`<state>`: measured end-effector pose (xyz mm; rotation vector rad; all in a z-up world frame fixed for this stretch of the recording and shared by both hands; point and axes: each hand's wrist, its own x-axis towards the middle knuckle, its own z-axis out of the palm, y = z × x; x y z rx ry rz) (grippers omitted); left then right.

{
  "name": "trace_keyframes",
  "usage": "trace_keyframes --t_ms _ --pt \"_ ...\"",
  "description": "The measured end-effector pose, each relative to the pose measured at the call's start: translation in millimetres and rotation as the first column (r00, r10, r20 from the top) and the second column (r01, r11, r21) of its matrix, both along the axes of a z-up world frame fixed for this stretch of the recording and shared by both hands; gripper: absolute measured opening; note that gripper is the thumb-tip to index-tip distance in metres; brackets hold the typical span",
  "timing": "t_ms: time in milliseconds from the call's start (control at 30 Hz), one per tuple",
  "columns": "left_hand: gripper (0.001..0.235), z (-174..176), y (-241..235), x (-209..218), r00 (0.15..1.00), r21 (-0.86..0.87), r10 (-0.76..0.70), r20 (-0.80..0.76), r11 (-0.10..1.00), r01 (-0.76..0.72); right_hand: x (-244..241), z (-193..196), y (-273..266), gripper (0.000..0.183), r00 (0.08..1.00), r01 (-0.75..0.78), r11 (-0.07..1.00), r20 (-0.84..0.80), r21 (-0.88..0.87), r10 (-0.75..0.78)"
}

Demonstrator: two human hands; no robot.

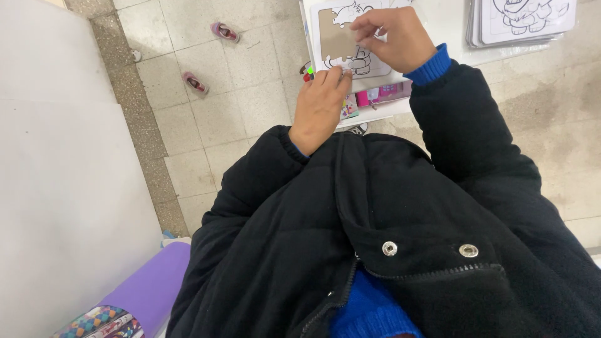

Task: Assembling a cardboard elephant puzzle on a table.

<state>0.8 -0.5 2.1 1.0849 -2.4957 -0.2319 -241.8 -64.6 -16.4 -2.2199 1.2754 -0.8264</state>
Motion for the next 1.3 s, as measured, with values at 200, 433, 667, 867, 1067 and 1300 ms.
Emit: trace_keyframes --t_ms 200,433,667,867,1067,1300 --pt "0.044 -1 0 2 1.000 -0.022 -0.004 -0.025 1.000 0.004 -37 -11 -2 0.020 0.987 -0.044 0.996 0.156 0.077 0.032" --pt "0.045 -3 1 -1 1.000 0.013 -0.003 0.015 1.000 0.003 -19 -21 -3 0.016 0.997 0.051 0.982 0.046 0.180 -0.060" --pt "0.047 -6 3 0 1.000 -0.018 0.005 -0.017 1.000 -0.005 -5 -26 -1 0.014 0.993 0.110 0.992 -0.049 0.057 -0.107" --pt "0.047 -7 4 -1 1.000 -0.019 0.009 -0.014 1.000 -0.009 -25 -23 0 0.013 0.995 0.074 0.997 -0.072 0.012 -0.073" --pt "0.045 -1 2 -3 1.000 -0.013 -0.001 0.004 1.000 0.001 -87 -8 31 0.011 0.976 0.200 0.972 -0.108 0.120 -0.187" --pt "0.042 -1 0 -12 0.998 -0.034 0.006 0.070 0.999 -0.004 -105 -17 44 0.009 0.933 0.330 0.944 -0.141 -0.023 -0.330"
